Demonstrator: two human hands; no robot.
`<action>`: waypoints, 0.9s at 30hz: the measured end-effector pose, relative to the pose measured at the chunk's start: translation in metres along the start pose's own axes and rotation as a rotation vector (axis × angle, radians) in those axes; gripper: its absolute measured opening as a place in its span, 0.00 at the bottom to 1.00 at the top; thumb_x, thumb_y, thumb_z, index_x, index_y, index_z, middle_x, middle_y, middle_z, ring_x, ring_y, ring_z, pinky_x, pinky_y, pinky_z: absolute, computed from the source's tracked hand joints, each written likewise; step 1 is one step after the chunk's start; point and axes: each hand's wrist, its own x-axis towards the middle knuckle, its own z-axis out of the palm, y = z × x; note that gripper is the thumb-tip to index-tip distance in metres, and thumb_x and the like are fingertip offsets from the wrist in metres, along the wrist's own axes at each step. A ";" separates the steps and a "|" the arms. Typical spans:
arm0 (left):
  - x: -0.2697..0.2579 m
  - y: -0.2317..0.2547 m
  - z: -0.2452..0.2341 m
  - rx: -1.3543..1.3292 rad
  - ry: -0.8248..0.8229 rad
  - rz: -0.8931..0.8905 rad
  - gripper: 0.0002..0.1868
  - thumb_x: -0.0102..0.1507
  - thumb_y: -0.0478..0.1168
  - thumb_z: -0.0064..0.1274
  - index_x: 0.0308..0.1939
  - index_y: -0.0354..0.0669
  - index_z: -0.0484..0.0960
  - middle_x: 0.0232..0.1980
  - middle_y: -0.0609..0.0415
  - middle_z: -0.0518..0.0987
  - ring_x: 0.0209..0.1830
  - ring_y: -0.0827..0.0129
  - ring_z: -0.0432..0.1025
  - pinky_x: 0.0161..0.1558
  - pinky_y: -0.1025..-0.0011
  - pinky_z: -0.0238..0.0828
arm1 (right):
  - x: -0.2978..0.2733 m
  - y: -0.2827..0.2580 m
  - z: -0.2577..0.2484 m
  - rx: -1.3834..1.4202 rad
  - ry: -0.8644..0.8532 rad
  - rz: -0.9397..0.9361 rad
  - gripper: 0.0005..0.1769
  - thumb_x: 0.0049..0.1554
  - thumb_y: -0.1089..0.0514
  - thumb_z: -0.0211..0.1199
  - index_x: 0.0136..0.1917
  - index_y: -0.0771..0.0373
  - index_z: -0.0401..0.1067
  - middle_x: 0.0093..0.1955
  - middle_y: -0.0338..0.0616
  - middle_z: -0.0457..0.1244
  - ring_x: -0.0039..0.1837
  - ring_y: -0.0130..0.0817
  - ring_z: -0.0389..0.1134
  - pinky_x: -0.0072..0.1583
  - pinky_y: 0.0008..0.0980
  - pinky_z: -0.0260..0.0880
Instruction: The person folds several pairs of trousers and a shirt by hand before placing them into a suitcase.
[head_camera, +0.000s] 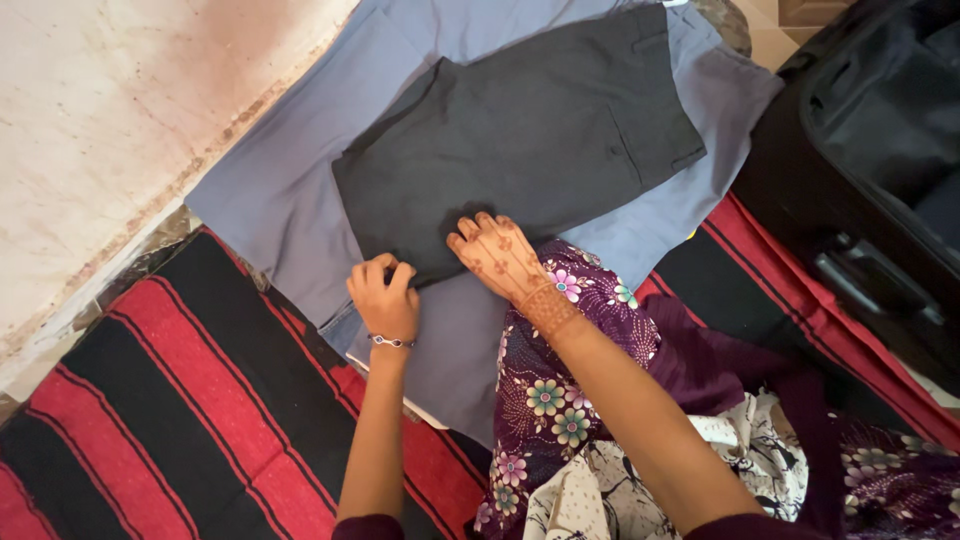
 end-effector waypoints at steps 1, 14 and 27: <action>0.001 0.002 -0.001 0.013 -0.004 -0.012 0.16 0.47 0.29 0.58 0.38 0.48 0.80 0.47 0.55 0.76 0.50 0.55 0.69 0.50 0.56 0.61 | 0.000 0.001 0.002 0.000 0.013 0.011 0.05 0.54 0.57 0.59 0.45 0.56 0.72 0.45 0.40 0.64 0.51 0.36 0.68 0.50 0.38 0.69; -0.017 -0.014 -0.011 0.010 -0.097 0.075 0.16 0.53 0.31 0.59 0.45 0.49 0.84 0.51 0.53 0.76 0.52 0.54 0.69 0.52 0.56 0.62 | 0.000 0.002 0.009 0.021 0.013 0.035 0.07 0.52 0.59 0.60 0.46 0.59 0.72 0.47 0.43 0.64 0.53 0.39 0.68 0.50 0.38 0.71; -0.006 0.005 -0.035 -0.047 -0.081 0.042 0.18 0.56 0.40 0.66 0.49 0.46 0.83 0.53 0.51 0.76 0.54 0.53 0.69 0.52 0.56 0.62 | 0.002 -0.001 -0.005 0.016 0.082 -0.032 0.10 0.54 0.56 0.57 0.50 0.56 0.73 0.50 0.41 0.64 0.58 0.38 0.66 0.54 0.40 0.68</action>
